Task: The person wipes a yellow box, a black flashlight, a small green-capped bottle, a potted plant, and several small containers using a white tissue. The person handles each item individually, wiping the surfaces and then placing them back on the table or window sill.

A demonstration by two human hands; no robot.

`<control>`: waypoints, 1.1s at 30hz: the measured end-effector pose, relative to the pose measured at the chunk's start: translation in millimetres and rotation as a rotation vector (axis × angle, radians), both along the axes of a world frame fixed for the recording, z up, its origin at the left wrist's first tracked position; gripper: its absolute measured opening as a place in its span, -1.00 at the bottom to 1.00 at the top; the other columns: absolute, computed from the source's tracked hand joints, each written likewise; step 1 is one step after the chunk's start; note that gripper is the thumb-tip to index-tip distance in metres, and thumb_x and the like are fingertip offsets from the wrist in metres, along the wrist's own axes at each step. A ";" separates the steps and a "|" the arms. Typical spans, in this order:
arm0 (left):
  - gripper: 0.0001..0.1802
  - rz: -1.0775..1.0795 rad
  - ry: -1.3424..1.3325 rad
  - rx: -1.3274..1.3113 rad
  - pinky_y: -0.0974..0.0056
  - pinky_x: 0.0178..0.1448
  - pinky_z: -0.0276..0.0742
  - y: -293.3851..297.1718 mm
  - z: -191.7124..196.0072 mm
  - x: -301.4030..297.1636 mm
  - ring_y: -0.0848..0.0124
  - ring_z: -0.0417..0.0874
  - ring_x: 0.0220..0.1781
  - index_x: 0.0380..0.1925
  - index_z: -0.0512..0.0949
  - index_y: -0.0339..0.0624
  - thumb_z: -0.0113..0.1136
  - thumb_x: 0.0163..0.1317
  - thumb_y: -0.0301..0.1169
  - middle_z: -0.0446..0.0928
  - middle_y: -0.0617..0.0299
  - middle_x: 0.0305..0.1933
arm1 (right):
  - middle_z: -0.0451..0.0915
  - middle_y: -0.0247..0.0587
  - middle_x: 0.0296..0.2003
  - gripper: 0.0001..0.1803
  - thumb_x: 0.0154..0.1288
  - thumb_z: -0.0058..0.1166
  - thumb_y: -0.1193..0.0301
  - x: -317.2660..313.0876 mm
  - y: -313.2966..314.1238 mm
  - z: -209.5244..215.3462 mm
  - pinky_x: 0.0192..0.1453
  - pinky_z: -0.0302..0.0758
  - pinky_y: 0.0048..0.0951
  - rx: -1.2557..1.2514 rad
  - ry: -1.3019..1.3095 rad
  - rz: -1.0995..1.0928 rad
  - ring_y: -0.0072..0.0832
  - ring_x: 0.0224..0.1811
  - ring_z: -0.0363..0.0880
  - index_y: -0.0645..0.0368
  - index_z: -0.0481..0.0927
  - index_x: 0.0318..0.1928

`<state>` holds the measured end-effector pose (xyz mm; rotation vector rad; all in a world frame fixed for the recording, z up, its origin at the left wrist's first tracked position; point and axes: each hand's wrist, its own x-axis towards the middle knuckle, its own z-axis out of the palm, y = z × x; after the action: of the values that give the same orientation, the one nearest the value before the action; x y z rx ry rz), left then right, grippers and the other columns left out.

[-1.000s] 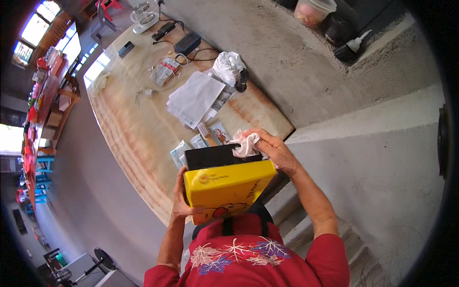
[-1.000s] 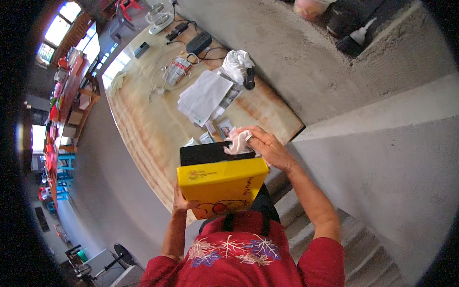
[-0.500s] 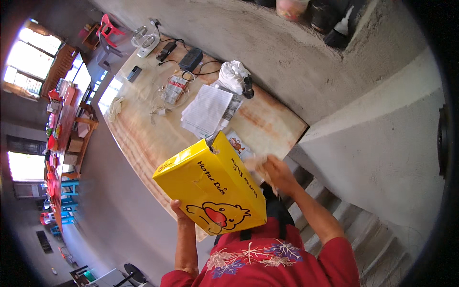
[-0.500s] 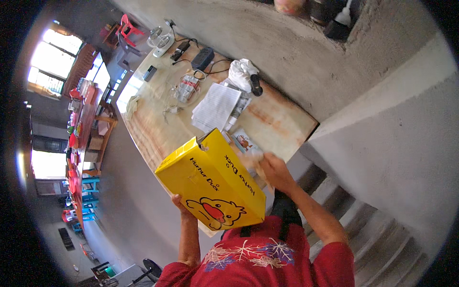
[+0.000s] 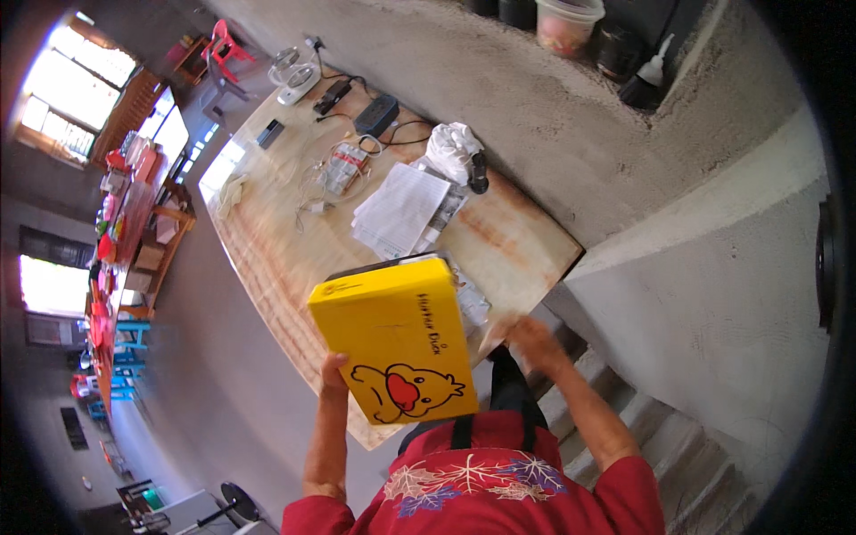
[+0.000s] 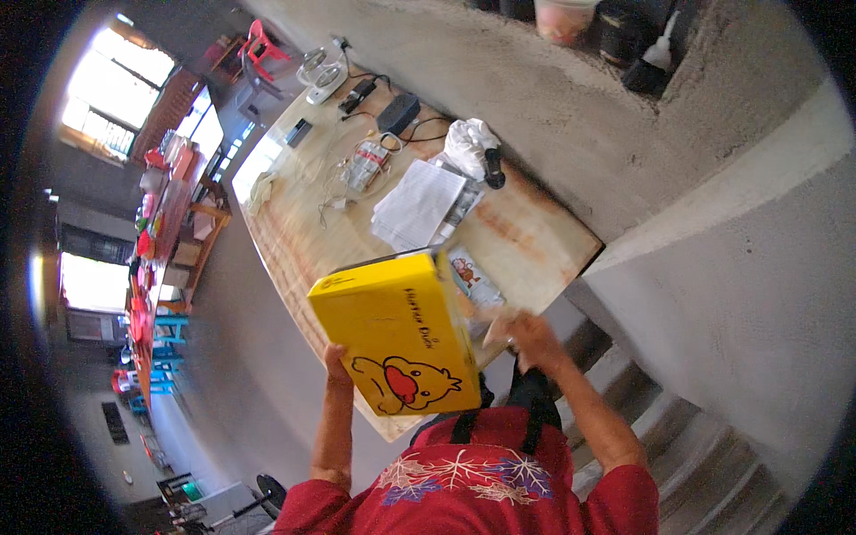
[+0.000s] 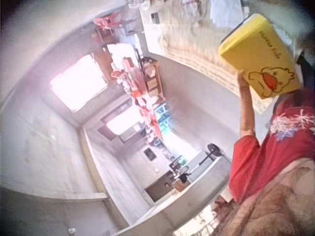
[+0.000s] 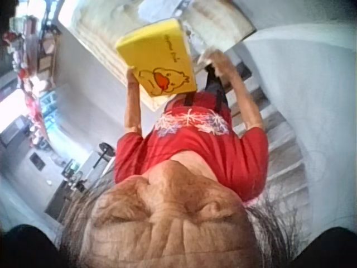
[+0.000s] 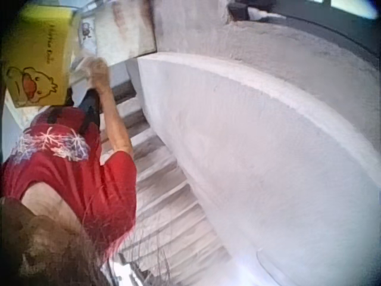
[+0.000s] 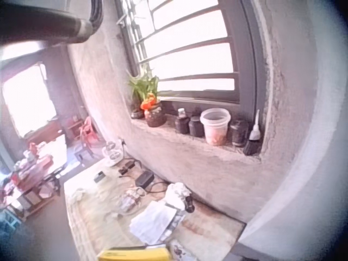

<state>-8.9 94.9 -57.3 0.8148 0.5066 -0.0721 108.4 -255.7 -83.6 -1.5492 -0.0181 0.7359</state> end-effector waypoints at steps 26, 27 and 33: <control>-0.03 0.432 -0.244 0.903 -0.04 0.26 0.09 -8.3 79.7 47.8 0.24 0.20 0.28 0.35 -0.01 0.02 0.15 -0.12 -0.10 0.21 0.14 0.26 | 0.32 -0.25 -0.02 -0.03 -0.27 0.35 0.49 22.6 19.5 96.6 0.15 0.32 -0.42 0.323 -0.495 -0.142 -0.47 0.01 0.36 0.19 0.15 0.25; -0.05 0.531 -0.276 0.865 -0.04 0.28 0.06 1.1 67.8 31.2 0.24 0.21 0.28 0.35 -0.02 0.03 0.07 0.01 0.15 0.21 0.14 0.28 | 0.35 -0.25 -0.05 -0.05 -0.24 0.33 0.49 20.8 24.5 97.5 0.12 0.36 -0.43 0.356 -0.484 -0.236 -0.49 -0.04 0.39 0.21 0.13 0.25; -0.21 0.293 0.143 0.147 0.02 0.00 0.35 -54.5 -11.3 -22.7 0.37 0.40 0.04 0.33 -0.01 0.10 0.11 0.14 -0.13 0.39 0.32 0.02 | 0.38 -0.16 0.01 -0.11 -0.12 0.20 0.59 6.2 40.9 94.0 0.16 0.37 -0.37 0.521 -0.250 -0.533 -0.43 0.01 0.43 0.27 0.06 0.28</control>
<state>-31.5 40.4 -68.6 0.8749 0.7684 0.1801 114.5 -214.8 10.4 -1.0627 0.0165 0.0932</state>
